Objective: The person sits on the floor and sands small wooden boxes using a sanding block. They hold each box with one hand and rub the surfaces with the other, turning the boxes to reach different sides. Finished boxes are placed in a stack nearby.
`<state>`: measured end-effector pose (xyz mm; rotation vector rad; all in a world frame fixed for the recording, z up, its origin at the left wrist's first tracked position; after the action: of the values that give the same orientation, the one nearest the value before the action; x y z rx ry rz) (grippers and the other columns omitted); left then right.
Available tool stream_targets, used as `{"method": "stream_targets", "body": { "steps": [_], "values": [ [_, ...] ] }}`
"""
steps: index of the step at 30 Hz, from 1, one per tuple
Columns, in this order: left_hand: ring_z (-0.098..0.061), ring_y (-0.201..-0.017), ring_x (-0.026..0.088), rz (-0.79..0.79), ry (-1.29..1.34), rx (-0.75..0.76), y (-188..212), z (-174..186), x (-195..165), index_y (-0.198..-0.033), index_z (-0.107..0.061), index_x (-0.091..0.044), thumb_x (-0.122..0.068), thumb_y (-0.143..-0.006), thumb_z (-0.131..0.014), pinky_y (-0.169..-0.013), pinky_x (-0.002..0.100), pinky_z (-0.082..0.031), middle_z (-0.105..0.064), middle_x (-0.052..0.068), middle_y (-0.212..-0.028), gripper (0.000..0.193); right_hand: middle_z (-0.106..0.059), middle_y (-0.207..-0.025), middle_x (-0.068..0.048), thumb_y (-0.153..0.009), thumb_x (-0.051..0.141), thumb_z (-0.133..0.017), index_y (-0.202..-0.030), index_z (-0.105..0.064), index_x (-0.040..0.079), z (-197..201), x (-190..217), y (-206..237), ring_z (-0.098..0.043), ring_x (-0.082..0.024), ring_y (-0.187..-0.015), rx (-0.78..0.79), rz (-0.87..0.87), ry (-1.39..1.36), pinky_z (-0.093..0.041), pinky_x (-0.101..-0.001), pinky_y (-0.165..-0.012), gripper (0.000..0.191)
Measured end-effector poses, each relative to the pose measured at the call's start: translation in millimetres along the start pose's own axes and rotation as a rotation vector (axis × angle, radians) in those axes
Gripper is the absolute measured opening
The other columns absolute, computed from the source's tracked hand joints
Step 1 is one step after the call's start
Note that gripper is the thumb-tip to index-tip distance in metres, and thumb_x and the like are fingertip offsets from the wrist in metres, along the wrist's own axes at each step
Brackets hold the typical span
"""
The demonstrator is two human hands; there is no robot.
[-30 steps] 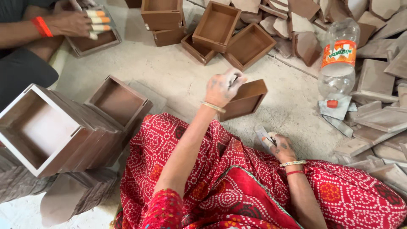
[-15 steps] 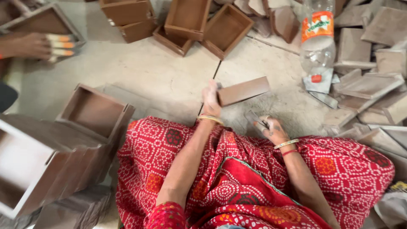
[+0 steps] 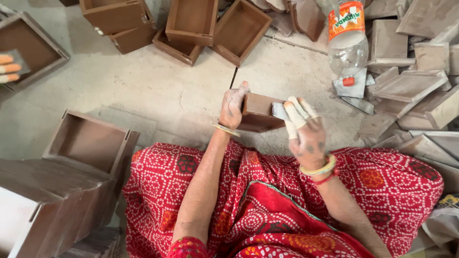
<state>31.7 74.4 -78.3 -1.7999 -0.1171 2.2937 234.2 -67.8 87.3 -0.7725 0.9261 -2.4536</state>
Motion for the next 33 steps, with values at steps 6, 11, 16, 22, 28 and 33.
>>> {"method": "stream_targets", "body": {
  "steps": [6, 11, 16, 22, 28, 33],
  "values": [
    [-0.063, -0.102, 0.040, -0.509, -0.352, -0.052, 11, -25, -31, -0.137, -0.061, 0.000, -0.013, -0.097, -0.044, -0.098, 0.047, -0.049, -0.069, 0.020, -0.112, 0.045, -0.052, -0.154, -0.024, -0.101, 0.007, -0.060, -0.150, -0.050, 0.001, -20, 13, -12, -0.047, -0.040, -0.147, 0.235, -0.072, 0.064, -0.032, -0.0564, -0.123, 0.051],
    [-0.065, -0.097, 0.037, -0.590, -0.317, -0.127, 15, -42, -52, -0.133, -0.061, -0.004, -0.014, -0.098, -0.047, -0.091, 0.048, -0.052, -0.068, 0.015, -0.097, 0.039, -0.048, -0.158, -0.025, -0.101, 0.010, -0.057, -0.153, -0.047, 0.002, -22, 20, -17, -0.045, -0.042, -0.148, 0.221, 0.010, 0.057, -0.032, -0.0575, -0.124, 0.054],
    [-0.065, -0.089, 0.038, -0.406, -0.409, 0.000, -3, -31, -45, -0.121, -0.070, -0.009, -0.020, -0.103, -0.048, -0.083, 0.050, -0.051, -0.069, 0.016, -0.090, 0.030, -0.049, -0.156, -0.025, -0.093, 0.029, -0.068, -0.151, -0.048, 0.002, -16, 27, -15, -0.045, -0.044, -0.147, 0.275, 0.042, 0.085, -0.033, -0.0587, -0.120, 0.068],
    [-0.064, -0.094, 0.039, -0.621, -0.189, -0.168, 12, -50, -61, -0.113, -0.065, -0.004, -0.025, -0.101, -0.049, -0.091, 0.052, -0.051, -0.069, 0.019, -0.099, 0.029, -0.047, -0.155, -0.028, -0.097, 0.037, -0.067, -0.154, -0.039, -0.006, -21, 26, -20, -0.042, -0.050, -0.145, 0.212, 0.067, -0.028, -0.033, -0.0607, -0.116, 0.077],
    [-0.068, -0.064, 0.032, -0.120, -0.057, 0.178, 2, -11, -33, -0.099, -0.070, -0.003, -0.023, -0.112, -0.042, -0.070, 0.039, -0.057, -0.066, 0.017, -0.076, 0.037, -0.047, -0.158, -0.025, -0.098, 0.042, -0.065, -0.156, -0.040, 0.000, -18, 23, -17, -0.042, -0.045, -0.151, 0.285, 0.011, 0.069, -0.033, -0.0602, -0.122, 0.075],
    [-0.063, -0.081, 0.041, -0.496, -0.295, -0.012, 14, -24, -71, -0.110, -0.070, 0.005, -0.017, -0.104, -0.043, -0.075, 0.048, -0.050, -0.067, 0.024, -0.087, 0.035, -0.043, -0.157, -0.026, -0.101, 0.047, -0.063, -0.155, -0.038, -0.003, -9, 17, -19, -0.038, -0.046, -0.150, 0.208, -0.013, -0.028, -0.032, -0.0611, -0.121, 0.078]
  ]
}}
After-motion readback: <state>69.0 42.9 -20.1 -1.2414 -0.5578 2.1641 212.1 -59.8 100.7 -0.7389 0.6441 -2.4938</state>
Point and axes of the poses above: each hand's wrist, its own y-axis away from the middle knuckle, its own z-axis out of the back of the hand, x = y × z, the point moved 4 cm from there along -y, towards the middle knuckle
